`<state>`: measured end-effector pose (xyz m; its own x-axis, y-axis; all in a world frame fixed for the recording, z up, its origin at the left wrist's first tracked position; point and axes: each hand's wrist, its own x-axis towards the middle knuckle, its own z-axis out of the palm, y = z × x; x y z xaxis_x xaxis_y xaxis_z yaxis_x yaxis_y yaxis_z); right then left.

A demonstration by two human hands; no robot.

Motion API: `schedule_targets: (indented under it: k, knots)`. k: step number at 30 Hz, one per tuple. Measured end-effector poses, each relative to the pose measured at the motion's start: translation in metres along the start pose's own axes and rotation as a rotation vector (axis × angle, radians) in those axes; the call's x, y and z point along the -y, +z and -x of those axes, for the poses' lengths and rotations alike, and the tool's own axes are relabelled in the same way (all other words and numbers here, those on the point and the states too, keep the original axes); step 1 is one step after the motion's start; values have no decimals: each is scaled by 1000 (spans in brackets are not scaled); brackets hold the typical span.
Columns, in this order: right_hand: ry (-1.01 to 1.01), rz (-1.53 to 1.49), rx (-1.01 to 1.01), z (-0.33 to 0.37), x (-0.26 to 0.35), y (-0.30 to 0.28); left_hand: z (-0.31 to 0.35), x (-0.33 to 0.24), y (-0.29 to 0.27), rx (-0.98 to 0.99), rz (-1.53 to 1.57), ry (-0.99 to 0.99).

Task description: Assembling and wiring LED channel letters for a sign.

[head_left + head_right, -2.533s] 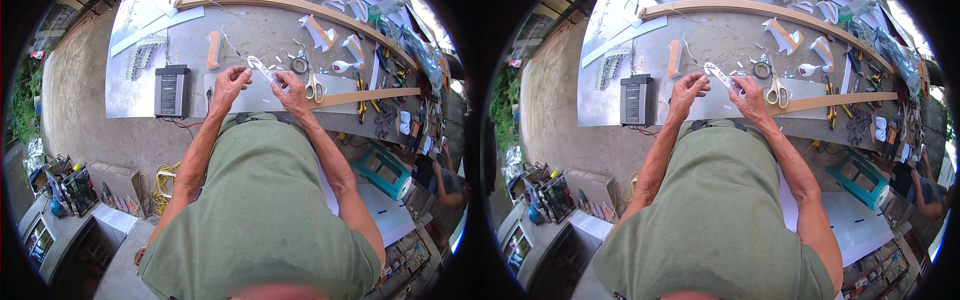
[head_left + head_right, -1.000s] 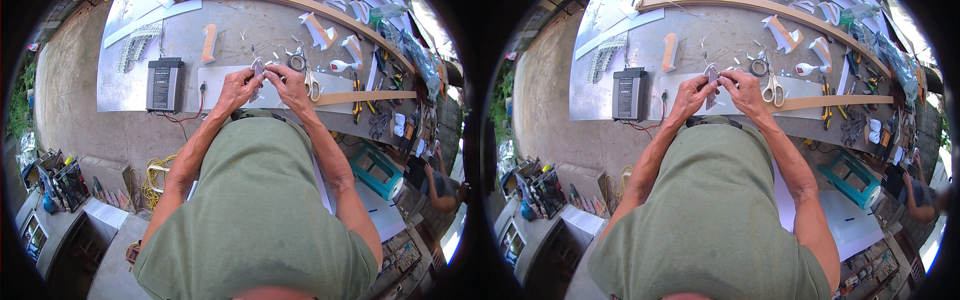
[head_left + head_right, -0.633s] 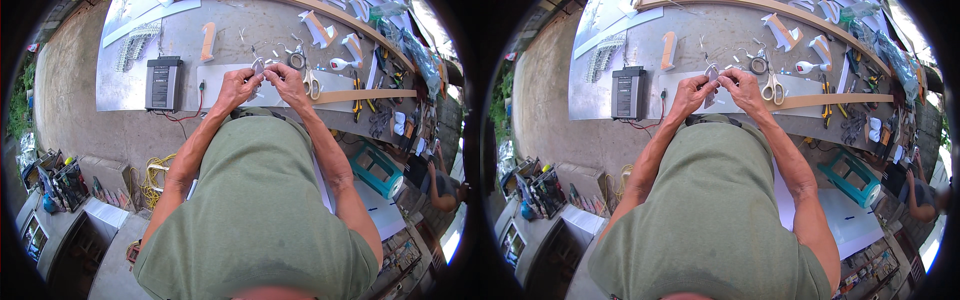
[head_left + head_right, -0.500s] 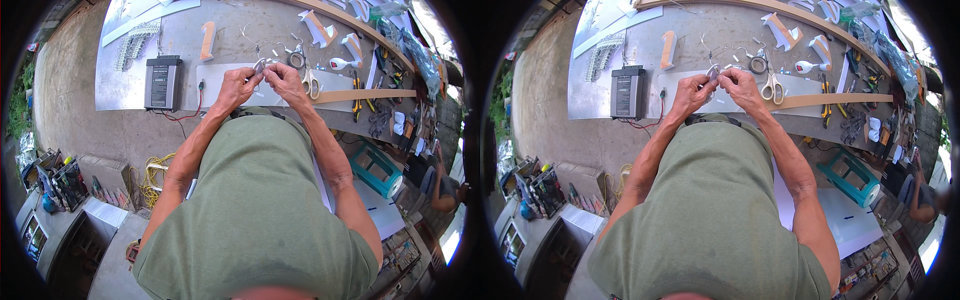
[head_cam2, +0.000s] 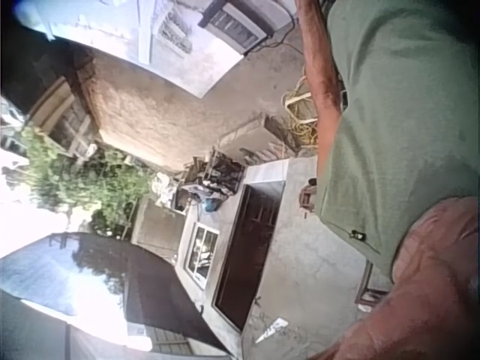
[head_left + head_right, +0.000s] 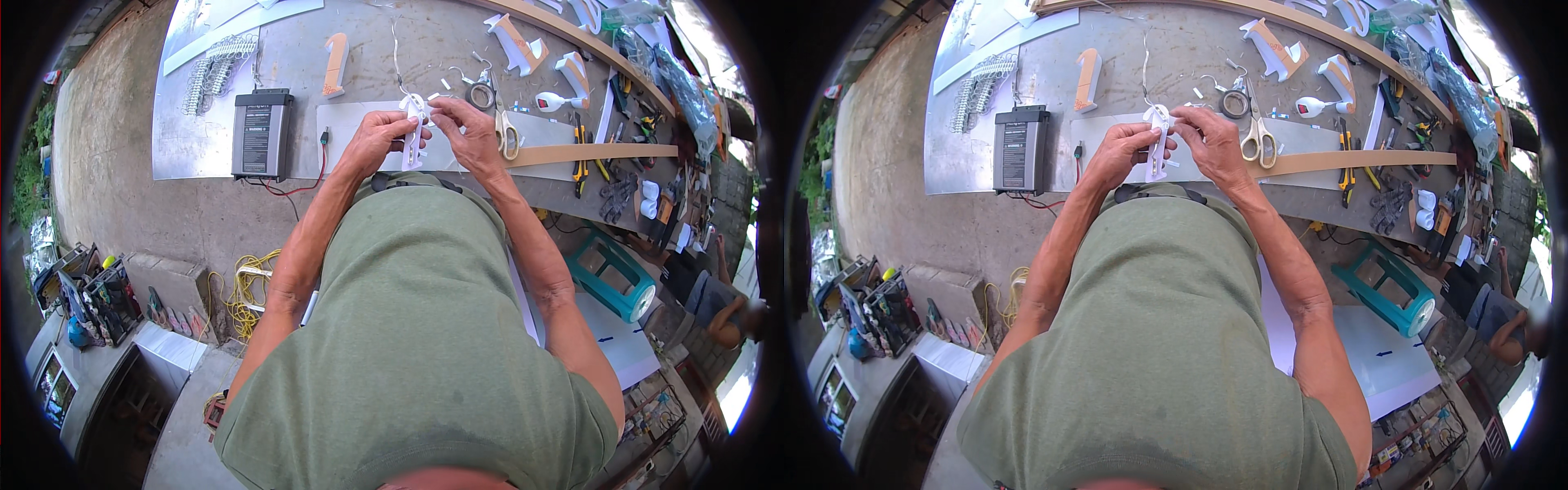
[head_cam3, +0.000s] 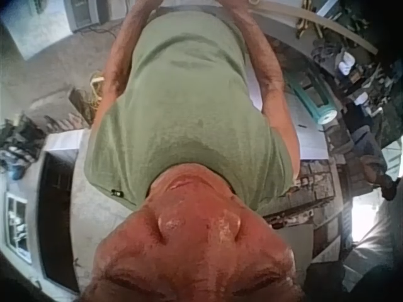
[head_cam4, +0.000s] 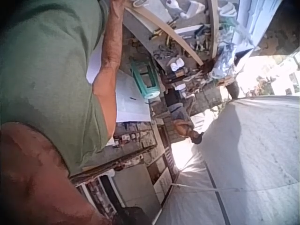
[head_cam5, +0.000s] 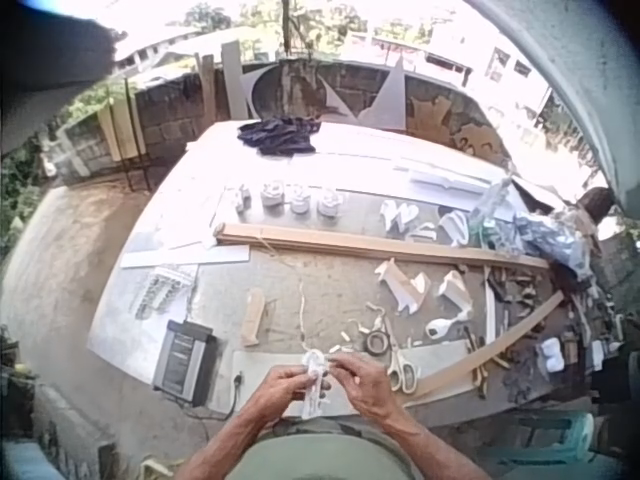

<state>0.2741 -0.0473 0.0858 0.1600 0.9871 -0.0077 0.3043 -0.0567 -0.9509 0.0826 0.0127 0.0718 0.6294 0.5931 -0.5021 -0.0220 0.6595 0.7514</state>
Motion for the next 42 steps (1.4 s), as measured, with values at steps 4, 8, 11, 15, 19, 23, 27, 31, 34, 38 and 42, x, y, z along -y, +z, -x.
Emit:
schedule_targets:
  k: [4,8,11,15,19,23,27,31,34,38,42]
  knots:
    - [-390,311,47,-3,-3,-2,0,1,-2,22,56,-32]
    - [-537,437,119,-3,-8,-4,-1,2,-6,17,49,-47]
    - [-545,463,157,-5,-9,-6,0,2,-5,14,5,-52]
    - [-589,487,152,-7,-7,-7,2,0,-3,38,-53,-35]
    - [-605,535,117,-7,-5,-4,1,1,-2,37,-144,33]
    - [-448,389,-18,-6,-6,7,-1,1,-2,-20,-389,168]
    - [-234,247,-28,-5,-7,13,-1,0,3,-120,-543,299]
    - [99,-28,30,-6,-7,12,-1,2,7,-176,-645,343]
    - [248,-153,62,-7,-6,12,0,2,9,-200,-706,373]
    - [402,-414,30,-4,-7,17,-1,2,11,-218,-803,394]
    - [496,-513,34,-4,-10,16,-3,3,7,-151,-850,344]
